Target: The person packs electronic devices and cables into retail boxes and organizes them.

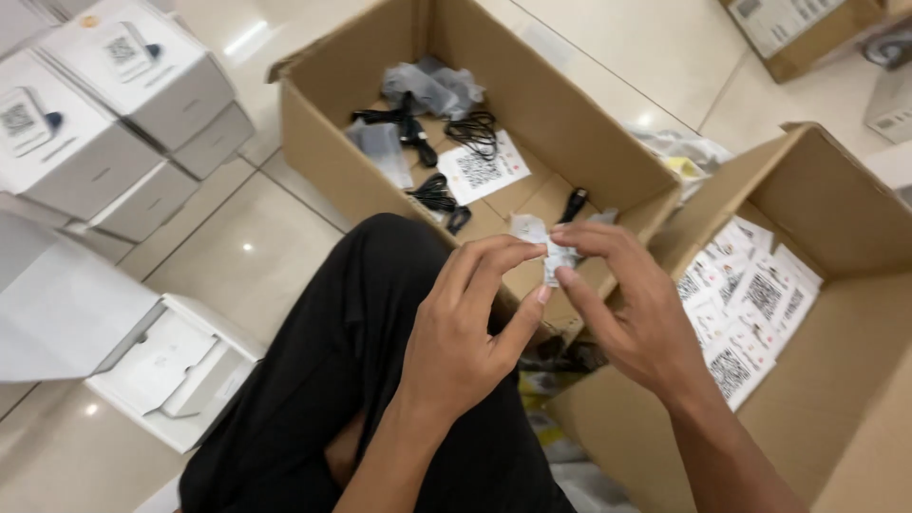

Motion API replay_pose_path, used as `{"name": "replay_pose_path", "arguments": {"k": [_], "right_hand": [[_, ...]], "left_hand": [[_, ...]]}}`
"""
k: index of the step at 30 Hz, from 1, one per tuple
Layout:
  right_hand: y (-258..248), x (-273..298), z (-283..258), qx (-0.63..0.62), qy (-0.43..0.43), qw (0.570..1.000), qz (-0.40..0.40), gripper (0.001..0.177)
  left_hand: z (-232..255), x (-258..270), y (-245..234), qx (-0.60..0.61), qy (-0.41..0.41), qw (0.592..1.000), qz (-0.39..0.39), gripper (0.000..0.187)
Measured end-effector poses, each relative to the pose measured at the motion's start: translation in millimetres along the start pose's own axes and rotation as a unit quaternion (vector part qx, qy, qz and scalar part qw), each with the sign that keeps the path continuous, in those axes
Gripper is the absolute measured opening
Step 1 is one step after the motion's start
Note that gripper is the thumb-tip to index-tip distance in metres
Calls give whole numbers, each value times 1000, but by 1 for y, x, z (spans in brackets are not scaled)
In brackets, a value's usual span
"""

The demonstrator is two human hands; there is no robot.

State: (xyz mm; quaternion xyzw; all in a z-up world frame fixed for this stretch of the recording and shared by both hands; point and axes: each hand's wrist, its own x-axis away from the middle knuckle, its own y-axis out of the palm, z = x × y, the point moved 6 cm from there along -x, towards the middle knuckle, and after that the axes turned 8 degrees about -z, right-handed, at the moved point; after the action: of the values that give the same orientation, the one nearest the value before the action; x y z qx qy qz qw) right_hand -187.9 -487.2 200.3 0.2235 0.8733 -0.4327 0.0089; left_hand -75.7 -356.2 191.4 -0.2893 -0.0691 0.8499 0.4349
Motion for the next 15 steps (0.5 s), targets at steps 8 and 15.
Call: {"name": "replay_pose_path", "arguments": {"k": [8,15], "right_hand": [[-104,81,167,-51,287,953,87,32],[-67,169,339,257,355,881,-178,74]], "left_hand": [[18,-16,137,39,42,991,-123,23],[22,12,269,-101,117,954,-256,40]]}}
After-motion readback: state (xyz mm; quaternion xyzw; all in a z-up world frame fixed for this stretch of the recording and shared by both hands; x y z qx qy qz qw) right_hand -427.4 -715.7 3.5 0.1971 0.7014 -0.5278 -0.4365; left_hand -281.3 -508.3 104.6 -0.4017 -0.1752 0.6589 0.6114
